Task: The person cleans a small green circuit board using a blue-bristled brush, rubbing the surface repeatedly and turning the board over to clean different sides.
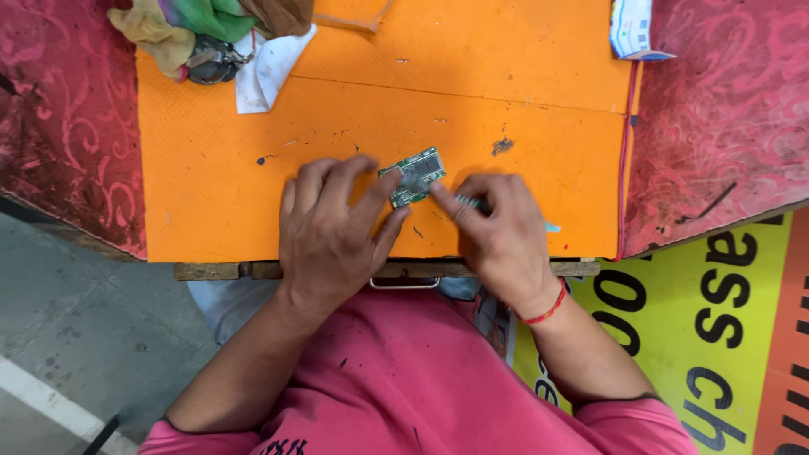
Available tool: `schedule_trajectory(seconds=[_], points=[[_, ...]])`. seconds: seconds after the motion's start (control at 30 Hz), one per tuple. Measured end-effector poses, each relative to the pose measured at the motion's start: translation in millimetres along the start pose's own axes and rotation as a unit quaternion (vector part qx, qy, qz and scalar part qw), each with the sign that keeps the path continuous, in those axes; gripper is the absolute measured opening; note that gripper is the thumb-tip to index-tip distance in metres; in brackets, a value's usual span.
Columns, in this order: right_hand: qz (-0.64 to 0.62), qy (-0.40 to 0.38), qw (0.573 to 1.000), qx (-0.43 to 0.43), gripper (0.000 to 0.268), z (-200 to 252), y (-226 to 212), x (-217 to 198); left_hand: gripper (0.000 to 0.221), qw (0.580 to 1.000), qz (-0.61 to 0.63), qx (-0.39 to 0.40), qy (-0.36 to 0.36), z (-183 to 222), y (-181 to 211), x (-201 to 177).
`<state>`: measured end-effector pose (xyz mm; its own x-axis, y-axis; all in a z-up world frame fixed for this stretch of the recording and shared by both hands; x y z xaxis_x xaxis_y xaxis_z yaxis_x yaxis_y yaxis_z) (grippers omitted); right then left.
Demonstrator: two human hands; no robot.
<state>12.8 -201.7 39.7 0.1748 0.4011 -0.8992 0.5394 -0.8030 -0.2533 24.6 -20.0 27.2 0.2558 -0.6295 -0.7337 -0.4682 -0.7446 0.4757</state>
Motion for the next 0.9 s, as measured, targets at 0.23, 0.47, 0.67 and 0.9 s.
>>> schedule_trajectory(seconds=[0.23,0.47,0.67,0.9], points=[[0.002,-0.008,1.000,-0.017,0.049,-17,28,-4,0.050,0.999,0.028,-0.008,-0.033,-3,-2,4],[0.016,-0.016,0.999,-0.042,0.045,-19,42,0,0.051,0.999,0.042,-0.008,-0.030,-1,-3,6],[0.020,-0.015,0.994,-0.103,0.038,-41,55,-2,0.050,0.998,0.049,-0.018,-0.034,-3,-3,7],[0.024,-0.036,0.996,-0.072,0.038,-53,64,-6,0.048,0.998,0.044,-0.026,-0.030,-4,-2,6]])
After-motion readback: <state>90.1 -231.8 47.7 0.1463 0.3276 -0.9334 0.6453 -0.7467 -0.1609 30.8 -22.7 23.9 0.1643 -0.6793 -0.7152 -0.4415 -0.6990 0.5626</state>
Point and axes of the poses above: each hand's wrist, its own z-axis away from the middle knuckle, its own x-axis out of the palm, y = z × x, the point moved 6 cm from there along -z, towards the middle knuckle, and after that the axes turned 3 degrees about y, right-handed, at the moved point
